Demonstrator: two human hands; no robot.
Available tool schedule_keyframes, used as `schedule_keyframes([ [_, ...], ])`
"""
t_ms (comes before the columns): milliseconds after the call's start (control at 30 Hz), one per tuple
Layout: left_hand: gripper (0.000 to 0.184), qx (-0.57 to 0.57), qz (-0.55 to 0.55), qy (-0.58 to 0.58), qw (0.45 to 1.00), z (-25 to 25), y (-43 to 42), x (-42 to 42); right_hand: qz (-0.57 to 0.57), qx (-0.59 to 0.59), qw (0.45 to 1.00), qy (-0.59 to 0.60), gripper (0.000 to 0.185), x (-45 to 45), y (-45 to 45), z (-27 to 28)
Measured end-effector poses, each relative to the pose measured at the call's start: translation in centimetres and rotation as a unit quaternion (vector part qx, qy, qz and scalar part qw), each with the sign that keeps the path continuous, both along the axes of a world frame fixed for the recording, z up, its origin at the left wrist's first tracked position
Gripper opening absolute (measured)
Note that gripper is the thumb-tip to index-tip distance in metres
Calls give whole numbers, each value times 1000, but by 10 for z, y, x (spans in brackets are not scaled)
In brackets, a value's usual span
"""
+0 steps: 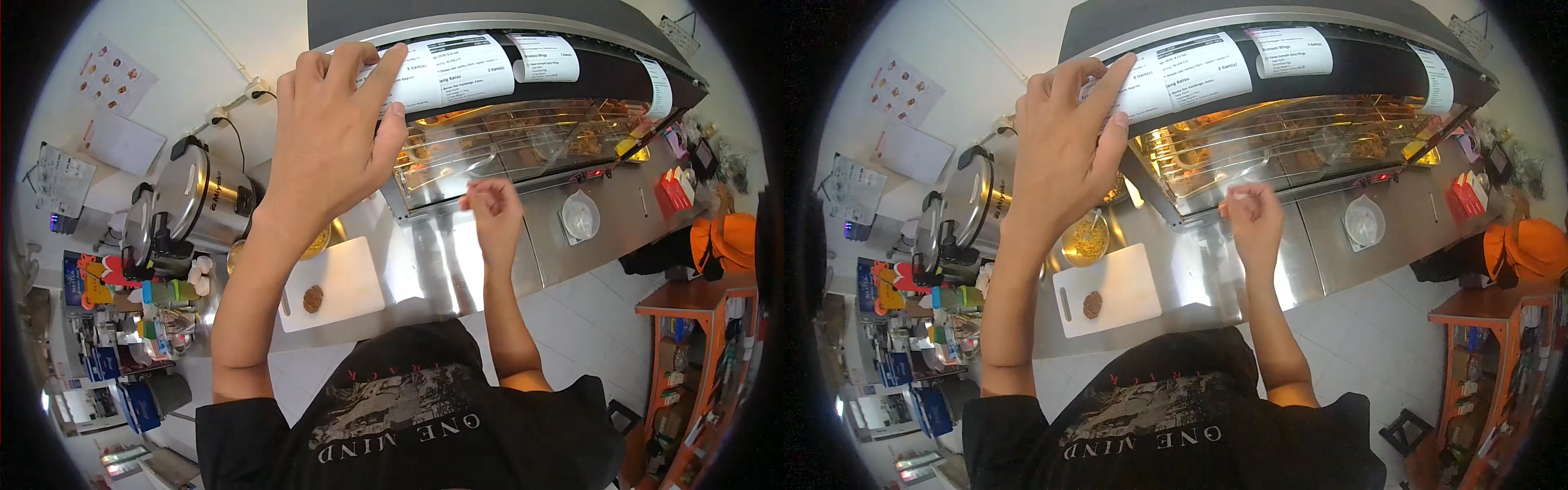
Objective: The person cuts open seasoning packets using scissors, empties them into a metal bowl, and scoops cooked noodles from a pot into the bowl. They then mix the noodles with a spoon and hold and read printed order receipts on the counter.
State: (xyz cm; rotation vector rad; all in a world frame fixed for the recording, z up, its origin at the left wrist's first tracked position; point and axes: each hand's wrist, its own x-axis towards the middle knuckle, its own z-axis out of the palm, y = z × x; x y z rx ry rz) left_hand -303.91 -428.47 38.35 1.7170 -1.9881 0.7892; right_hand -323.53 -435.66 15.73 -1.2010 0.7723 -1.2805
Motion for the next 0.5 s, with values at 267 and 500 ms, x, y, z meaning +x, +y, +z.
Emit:
schedule_keyframes([
  [267,49,-2,5,-9,1000,-1,-1,0,9,-3,979,205,19,-38,22,-53],
  [500,47,-22,1,-24,999,-6,-4,3,-51,-272,953,-127,36,5,-50,125],
])
